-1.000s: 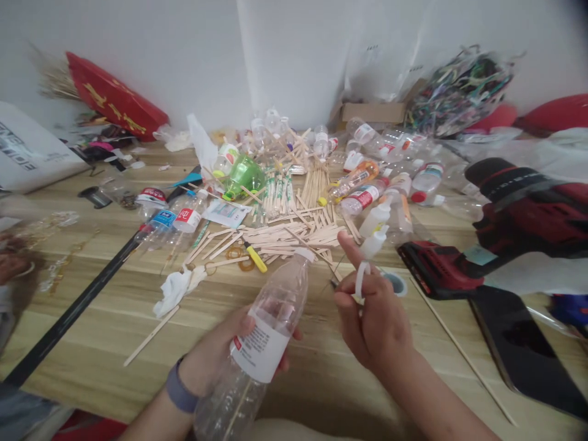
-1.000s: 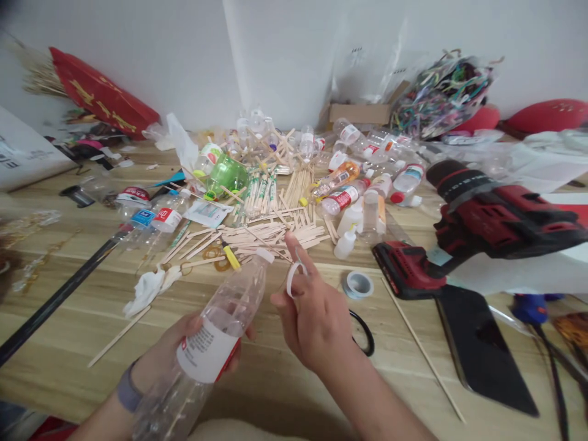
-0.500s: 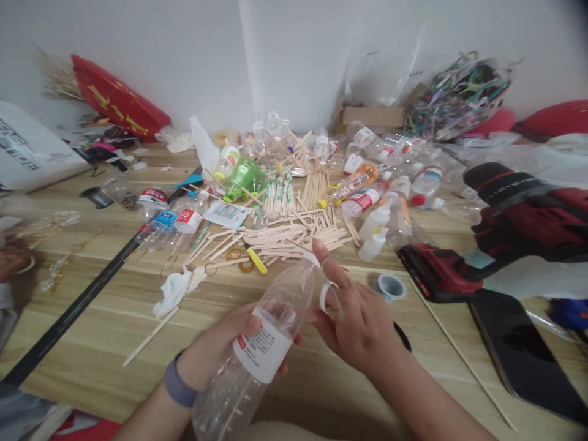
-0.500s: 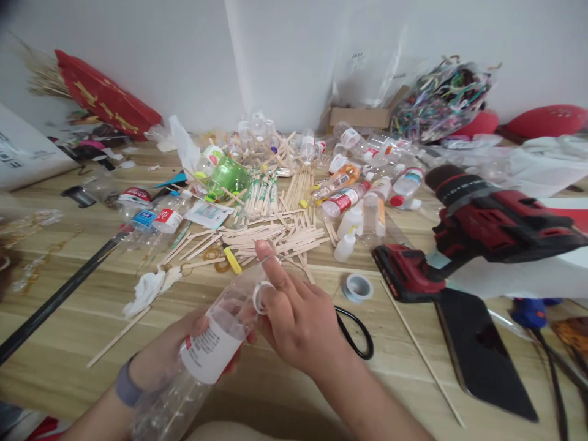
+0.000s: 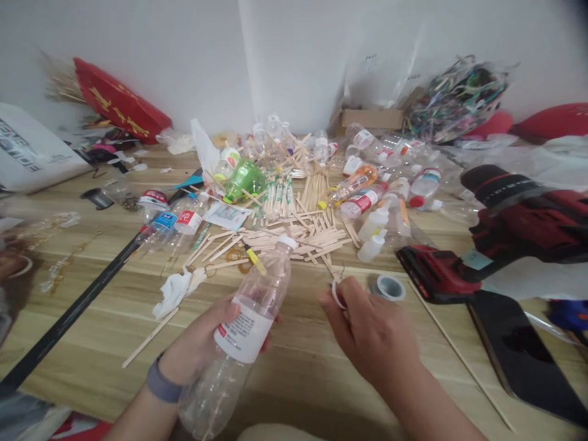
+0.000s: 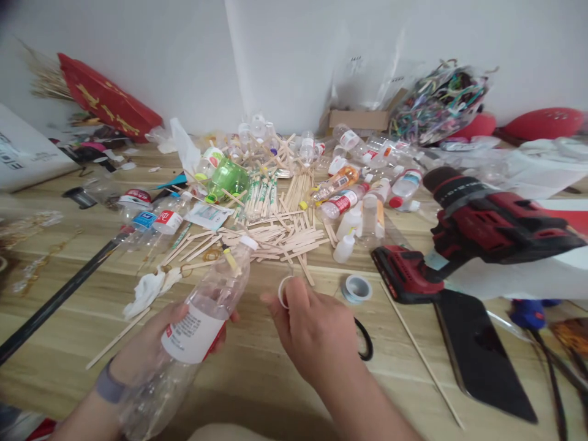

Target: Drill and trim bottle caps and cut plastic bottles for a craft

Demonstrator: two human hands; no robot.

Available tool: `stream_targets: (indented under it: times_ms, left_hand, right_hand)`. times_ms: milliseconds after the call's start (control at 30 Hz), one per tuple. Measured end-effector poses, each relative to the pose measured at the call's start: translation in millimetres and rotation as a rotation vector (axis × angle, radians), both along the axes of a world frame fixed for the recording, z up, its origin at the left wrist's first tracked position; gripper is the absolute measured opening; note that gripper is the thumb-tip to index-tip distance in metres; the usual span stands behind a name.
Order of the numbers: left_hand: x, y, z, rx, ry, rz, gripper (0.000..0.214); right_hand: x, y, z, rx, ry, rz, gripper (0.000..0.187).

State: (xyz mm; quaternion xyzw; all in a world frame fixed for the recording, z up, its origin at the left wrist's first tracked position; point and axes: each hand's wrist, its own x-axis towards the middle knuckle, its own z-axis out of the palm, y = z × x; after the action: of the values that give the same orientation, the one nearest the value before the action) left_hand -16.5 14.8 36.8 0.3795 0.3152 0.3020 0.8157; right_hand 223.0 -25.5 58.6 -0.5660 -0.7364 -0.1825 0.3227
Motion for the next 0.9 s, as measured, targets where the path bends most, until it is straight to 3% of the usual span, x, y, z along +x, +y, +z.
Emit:
stream_targets:
  times_ms: [133, 233, 333, 433, 600, 700, 800, 900]
  left_hand:
    - [4.6, 0.0, 0.9, -0.022, -0.027, -0.009, 0.051]
    - [5.4, 0.3, -2.0, -0.012, -0.045, -0.013, 0.052]
    - [5.6, 1.3, -6.8, -0.008, -0.076, -0.034, 0.053]
    - [7.6, 2.7, -8.4, -0.009, -0.104, -0.074, 0.051]
    - [12.4, 4.5, -3.6, 0.014, -0.067, -0.128, 0.054]
    - [12.1, 4.4, -2.7, -0.001, -0.059, -0.124, 0.058]
    - [10.0, 3.7, -3.1, -0.025, -0.064, -0.059, 0.056]
    - [8.3, 3.6, -2.6, -0.041, -0.051, -0.031, 0.053]
  right_hand:
    - [-2.5, -1.7, 0.1, -0.019, 0.052, 0.079, 0.042]
    - [-5.0, -5.8, -7.1, -0.108, 0.214, 0.119, 0.036]
    - [-10.6, -8.7, -17.2, -0.293, 0.498, 0.158, 0.029]
    - [-19.4, -7.0, -27.0, -0.552, 0.786, 0.226, 0.036]
    - [-31.5, -2.3, -40.7, -0.852, 1.121, 0.494, 0.037]
    - [-31.3, -4.8, -45.5, -0.885, 1.102, 0.447, 0.032]
    - [-27.1, -9.1, -45.9, -0.808, 0.989, 0.323, 0.028]
    - [-23.2, -11.6, -43.4, -0.731, 0.914, 0.3, 0.027]
